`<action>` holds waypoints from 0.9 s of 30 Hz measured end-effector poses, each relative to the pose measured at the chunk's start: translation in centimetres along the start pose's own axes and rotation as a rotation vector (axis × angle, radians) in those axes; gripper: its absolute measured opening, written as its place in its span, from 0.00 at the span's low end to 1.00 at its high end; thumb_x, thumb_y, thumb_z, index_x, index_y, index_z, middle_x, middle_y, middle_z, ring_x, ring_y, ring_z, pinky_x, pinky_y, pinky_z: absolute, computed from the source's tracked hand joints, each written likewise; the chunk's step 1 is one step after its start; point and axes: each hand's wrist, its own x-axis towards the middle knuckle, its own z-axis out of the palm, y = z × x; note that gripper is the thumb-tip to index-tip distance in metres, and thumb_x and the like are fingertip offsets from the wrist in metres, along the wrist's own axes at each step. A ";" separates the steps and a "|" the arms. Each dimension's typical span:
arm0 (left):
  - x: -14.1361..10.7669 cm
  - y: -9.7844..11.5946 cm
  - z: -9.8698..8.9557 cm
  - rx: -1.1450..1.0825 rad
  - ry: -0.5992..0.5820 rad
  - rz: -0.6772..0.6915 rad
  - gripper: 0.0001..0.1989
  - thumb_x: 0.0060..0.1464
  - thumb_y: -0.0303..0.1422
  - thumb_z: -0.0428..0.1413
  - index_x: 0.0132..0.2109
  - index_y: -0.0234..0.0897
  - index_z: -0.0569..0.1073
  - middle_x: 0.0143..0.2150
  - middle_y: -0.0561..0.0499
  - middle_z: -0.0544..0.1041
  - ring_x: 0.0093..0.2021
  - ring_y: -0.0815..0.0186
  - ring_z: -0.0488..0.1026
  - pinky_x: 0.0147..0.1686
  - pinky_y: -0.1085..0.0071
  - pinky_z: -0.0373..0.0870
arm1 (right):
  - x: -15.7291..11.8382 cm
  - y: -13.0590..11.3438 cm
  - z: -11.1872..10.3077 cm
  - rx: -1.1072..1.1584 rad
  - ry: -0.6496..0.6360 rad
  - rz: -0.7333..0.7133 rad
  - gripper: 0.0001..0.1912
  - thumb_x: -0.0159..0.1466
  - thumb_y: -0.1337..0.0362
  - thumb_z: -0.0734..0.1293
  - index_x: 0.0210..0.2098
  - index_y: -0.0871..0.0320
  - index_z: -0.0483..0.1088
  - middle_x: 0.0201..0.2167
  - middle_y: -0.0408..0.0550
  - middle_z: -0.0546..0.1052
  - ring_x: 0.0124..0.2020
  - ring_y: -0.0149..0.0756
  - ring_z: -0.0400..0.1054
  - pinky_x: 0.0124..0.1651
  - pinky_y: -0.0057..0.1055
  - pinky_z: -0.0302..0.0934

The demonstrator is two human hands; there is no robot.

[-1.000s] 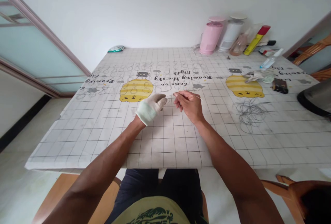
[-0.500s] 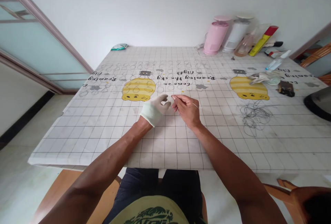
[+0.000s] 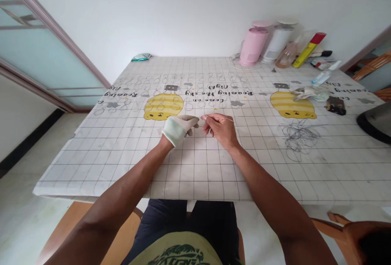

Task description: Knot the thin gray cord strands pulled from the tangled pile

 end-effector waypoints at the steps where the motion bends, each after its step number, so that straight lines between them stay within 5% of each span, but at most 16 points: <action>1: 0.0 0.0 -0.2 -0.076 -0.018 -0.012 0.12 0.62 0.40 0.59 0.37 0.38 0.84 0.39 0.48 0.84 0.23 0.70 0.70 0.24 0.70 0.64 | 0.1 0.0 -0.2 0.045 -0.025 0.017 0.17 0.65 0.49 0.77 0.38 0.59 0.84 0.24 0.48 0.81 0.21 0.34 0.73 0.19 0.29 0.59; 9: -0.1 0.1 -1.1 -0.279 -0.130 -0.044 0.12 0.58 0.40 0.65 0.38 0.34 0.84 0.37 0.45 0.84 0.20 0.75 0.64 0.18 0.72 0.53 | 0.3 -0.9 -1.1 0.179 -0.129 0.025 0.20 0.67 0.47 0.76 0.41 0.59 0.85 0.26 0.50 0.81 0.21 0.35 0.73 0.20 0.30 0.58; 14: -0.3 0.3 -2.1 -0.210 -0.241 -0.023 0.10 0.57 0.38 0.65 0.39 0.34 0.85 0.34 0.46 0.83 0.19 0.75 0.63 0.18 0.73 0.51 | 0.7 -1.3 -2.7 0.103 -0.339 0.065 0.19 0.68 0.49 0.76 0.37 0.61 0.85 0.24 0.51 0.81 0.20 0.36 0.74 0.20 0.30 0.58; 20: -0.9 1.0 -2.9 -0.108 -0.282 -0.026 0.09 0.58 0.35 0.65 0.36 0.34 0.85 0.33 0.45 0.83 0.19 0.75 0.65 0.18 0.74 0.53 | 0.8 -1.1 -3.3 0.106 -0.440 0.061 0.22 0.71 0.49 0.72 0.32 0.61 0.84 0.29 0.56 0.84 0.23 0.38 0.78 0.21 0.30 0.60; 27: -1.3 0.8 -3.4 -0.107 -0.407 -0.010 0.10 0.56 0.38 0.67 0.36 0.35 0.86 0.32 0.46 0.83 0.19 0.75 0.64 0.17 0.75 0.52 | 0.9 -0.9 -3.7 0.187 -0.539 0.111 0.17 0.70 0.52 0.75 0.37 0.61 0.85 0.23 0.51 0.82 0.19 0.37 0.76 0.20 0.29 0.60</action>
